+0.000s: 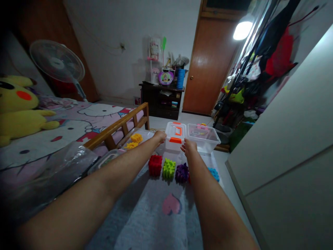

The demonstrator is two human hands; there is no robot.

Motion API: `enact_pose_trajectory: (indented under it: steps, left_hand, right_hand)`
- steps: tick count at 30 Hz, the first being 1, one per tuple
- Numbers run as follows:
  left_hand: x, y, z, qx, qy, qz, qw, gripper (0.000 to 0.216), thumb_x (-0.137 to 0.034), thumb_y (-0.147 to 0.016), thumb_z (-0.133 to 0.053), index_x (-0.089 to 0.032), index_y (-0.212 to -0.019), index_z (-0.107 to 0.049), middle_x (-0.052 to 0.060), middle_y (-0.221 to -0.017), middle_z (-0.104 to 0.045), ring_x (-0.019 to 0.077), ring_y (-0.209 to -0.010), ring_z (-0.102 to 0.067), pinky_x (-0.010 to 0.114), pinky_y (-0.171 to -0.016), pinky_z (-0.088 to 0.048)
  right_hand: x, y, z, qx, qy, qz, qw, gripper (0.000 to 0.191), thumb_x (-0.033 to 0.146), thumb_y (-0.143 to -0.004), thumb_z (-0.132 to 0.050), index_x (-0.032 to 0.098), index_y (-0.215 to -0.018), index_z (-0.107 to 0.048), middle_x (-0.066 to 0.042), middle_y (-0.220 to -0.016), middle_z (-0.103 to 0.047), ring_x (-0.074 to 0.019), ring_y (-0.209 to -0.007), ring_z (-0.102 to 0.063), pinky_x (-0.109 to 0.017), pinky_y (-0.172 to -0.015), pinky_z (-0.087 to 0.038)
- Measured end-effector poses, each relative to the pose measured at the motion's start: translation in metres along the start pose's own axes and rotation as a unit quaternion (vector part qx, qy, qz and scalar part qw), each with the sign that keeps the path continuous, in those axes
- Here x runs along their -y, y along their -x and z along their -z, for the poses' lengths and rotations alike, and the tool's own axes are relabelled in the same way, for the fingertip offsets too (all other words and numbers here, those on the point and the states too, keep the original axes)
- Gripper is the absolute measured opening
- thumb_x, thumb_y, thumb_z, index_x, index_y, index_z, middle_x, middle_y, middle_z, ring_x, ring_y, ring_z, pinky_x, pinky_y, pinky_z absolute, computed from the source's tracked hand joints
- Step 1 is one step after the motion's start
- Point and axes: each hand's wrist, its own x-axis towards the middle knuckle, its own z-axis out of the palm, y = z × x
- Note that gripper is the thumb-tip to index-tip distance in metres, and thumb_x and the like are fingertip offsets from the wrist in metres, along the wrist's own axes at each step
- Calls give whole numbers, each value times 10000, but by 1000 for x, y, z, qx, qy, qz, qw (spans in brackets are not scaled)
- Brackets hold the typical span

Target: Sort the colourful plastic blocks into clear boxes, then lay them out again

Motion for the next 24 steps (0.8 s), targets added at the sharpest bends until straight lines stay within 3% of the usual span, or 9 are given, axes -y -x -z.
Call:
enact_pose_trajectory:
  steps: [7, 15, 17, 20, 24]
  left_hand:
    - [-6, -1, 0, 11, 5, 69, 998, 382, -359, -935, -628, -166, -1263, -586, 100, -1256, -608, 239, -1084, -626, 436, -894, -553]
    - [-13, 32, 22, 10, 55, 75, 996, 382, -368, -946, -611, -158, -1264, -582, 105, -1253, -608, 229, -1063, -631, 441, -887, -558]
    - [-19, 42, 30, 5, 71, 63, 995, 323, -335, -939, -622, -142, -1198, -607, 95, -1179, -633, 206, -998, -641, 397, -840, -564]
    - [-32, 63, 40, 1, 103, 26, 994, 125, -169, -842, -682, -121, -947, -634, 47, -916, -648, 141, -804, -621, 266, -704, -511]
    - [-47, 113, 48, 26, 152, -48, 987, 140, -116, -720, -692, -158, -784, -575, -17, -740, -586, 97, -666, -545, 231, -644, -437]
  right_hand:
    - [-3, -2, 0, -5, -14, -12, 1000, 149, 263, -863, -646, 224, -887, -504, 32, -748, -484, -98, -630, -531, -229, -620, -564]
    - [-1, 23, -2, 22, -35, 0, 999, 84, 176, -892, -566, 207, -875, -490, 7, -773, -490, -110, -647, -554, -220, -594, -566]
    - [4, 34, -2, 36, -48, 17, 998, 75, 168, -889, -554, 203, -867, -491, 8, -762, -508, -106, -636, -560, -213, -591, -560]
    - [16, 52, 5, 64, -75, 49, 994, 52, 166, -871, -554, 201, -863, -516, 9, -760, -553, -100, -622, -578, -214, -591, -561]
    - [30, 83, 30, 99, -126, 101, 982, 50, 190, -834, -564, 218, -872, -549, 20, -762, -607, -114, -645, -630, -243, -613, -580]
